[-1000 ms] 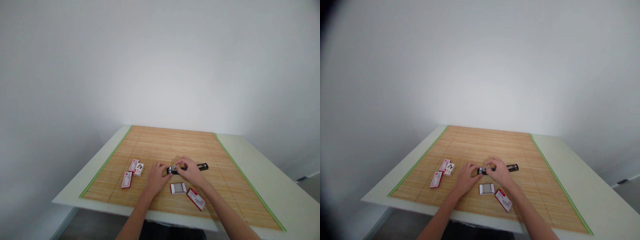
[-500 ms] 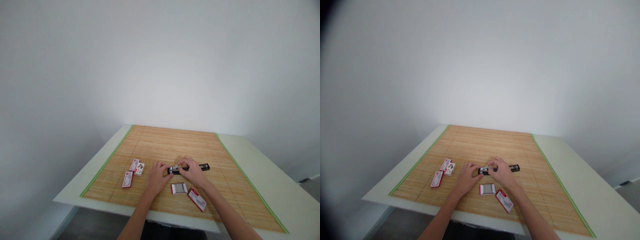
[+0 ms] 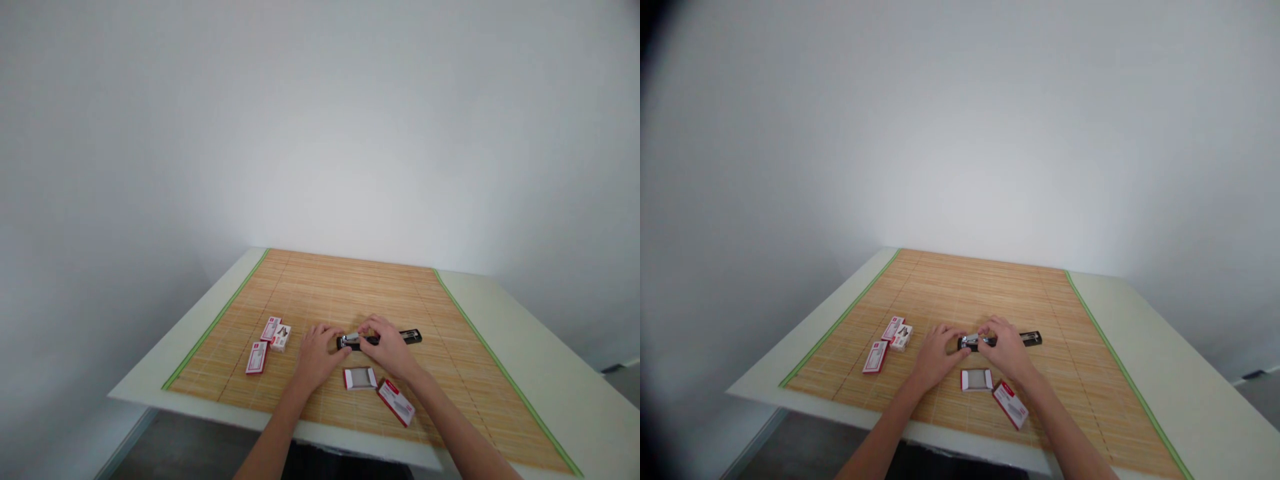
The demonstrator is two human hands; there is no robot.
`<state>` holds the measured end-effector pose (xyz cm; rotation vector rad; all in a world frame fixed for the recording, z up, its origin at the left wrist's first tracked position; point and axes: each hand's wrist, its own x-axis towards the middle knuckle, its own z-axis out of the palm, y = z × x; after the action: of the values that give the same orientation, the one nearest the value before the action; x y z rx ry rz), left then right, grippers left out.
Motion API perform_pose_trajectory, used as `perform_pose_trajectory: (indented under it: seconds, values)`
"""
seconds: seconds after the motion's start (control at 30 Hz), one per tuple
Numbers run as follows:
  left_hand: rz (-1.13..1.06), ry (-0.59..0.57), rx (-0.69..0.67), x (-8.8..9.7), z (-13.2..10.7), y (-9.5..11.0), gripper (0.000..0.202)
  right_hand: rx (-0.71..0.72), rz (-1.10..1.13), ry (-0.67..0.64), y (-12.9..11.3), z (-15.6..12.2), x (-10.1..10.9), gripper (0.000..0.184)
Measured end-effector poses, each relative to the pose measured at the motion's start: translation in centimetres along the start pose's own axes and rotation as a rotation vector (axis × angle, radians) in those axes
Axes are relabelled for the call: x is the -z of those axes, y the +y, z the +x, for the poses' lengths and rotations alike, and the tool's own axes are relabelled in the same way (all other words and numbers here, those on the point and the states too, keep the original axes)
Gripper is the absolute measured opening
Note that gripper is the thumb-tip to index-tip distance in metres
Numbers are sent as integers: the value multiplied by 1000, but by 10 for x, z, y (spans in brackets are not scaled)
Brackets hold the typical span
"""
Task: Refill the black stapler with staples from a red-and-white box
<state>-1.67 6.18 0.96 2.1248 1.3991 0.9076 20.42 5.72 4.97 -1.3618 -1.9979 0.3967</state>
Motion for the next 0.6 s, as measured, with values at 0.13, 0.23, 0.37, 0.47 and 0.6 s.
perform_pose_trajectory:
  seconds: [0.13,0.23,0.37,0.47,0.6]
  values:
    - [-167,-14,-63,4,8,7,30,17,32,-9,-1,0,1,10]
    - [-261,-32,-100,5,13,8,22,29,43,-7,1,-1,1,11]
    - [-296,-30,-97,2,13,6,19,26,31,-11,5,0,-1,10]
    - [-310,-17,-88,0,11,4,18,23,20,-16,5,0,-2,10]
    - [-311,10,-60,-2,9,4,17,29,4,-29,5,-1,-2,11]
